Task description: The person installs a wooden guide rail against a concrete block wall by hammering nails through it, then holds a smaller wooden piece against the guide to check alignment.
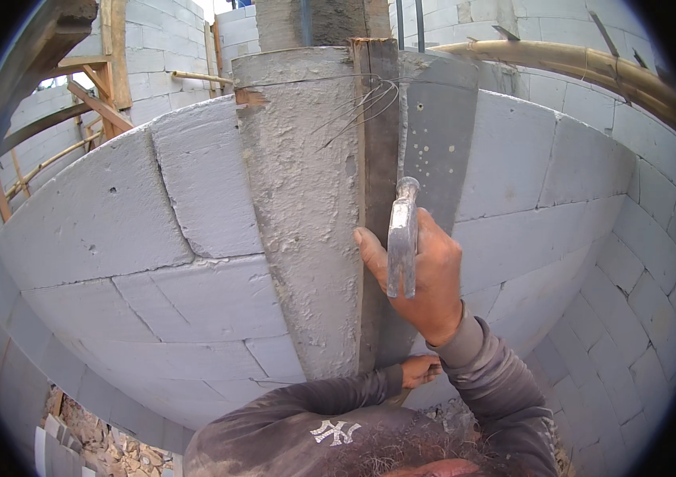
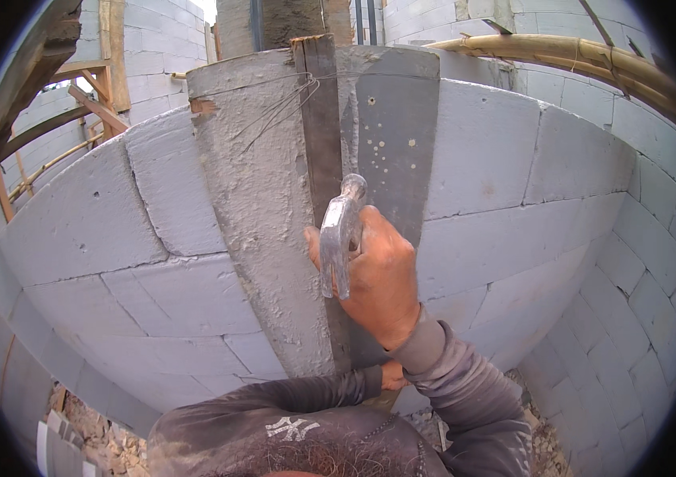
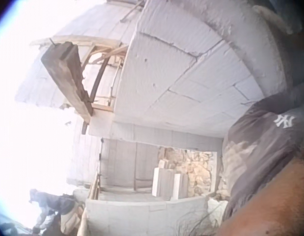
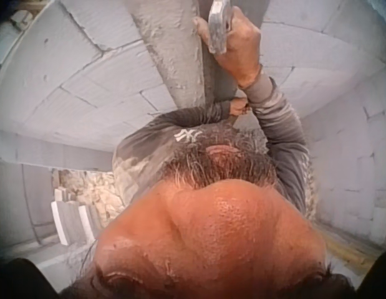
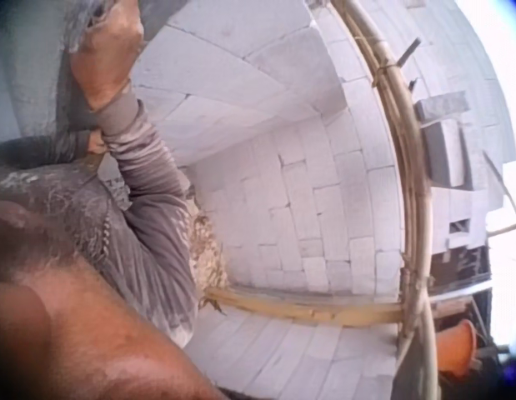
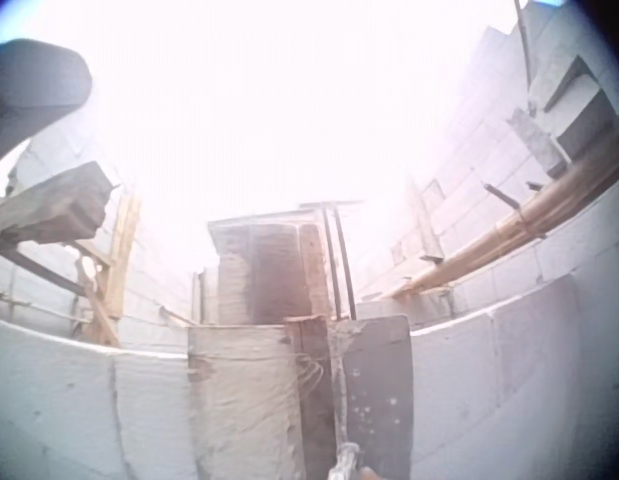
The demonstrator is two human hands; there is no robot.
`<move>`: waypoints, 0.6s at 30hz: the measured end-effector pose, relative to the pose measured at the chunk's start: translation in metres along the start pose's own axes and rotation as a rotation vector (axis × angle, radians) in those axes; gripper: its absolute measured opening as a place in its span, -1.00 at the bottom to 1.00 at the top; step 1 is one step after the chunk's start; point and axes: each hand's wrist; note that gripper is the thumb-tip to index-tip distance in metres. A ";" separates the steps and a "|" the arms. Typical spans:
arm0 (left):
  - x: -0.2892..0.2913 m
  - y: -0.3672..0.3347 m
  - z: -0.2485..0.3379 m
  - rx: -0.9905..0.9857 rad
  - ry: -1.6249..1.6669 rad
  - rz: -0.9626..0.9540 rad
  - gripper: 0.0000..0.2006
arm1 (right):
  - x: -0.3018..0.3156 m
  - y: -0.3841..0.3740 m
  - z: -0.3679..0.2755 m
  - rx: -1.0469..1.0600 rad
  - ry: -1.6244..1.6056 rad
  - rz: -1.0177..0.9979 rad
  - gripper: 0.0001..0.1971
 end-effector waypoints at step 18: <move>0.009 -0.003 -0.010 -0.057 -0.103 0.018 -0.90 | -0.004 0.008 -0.003 0.003 -0.004 -0.012 -0.61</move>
Point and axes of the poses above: each hand's wrist, its own y-axis away from the middle knuckle, its own x-axis out of the back of the hand, z = x × y
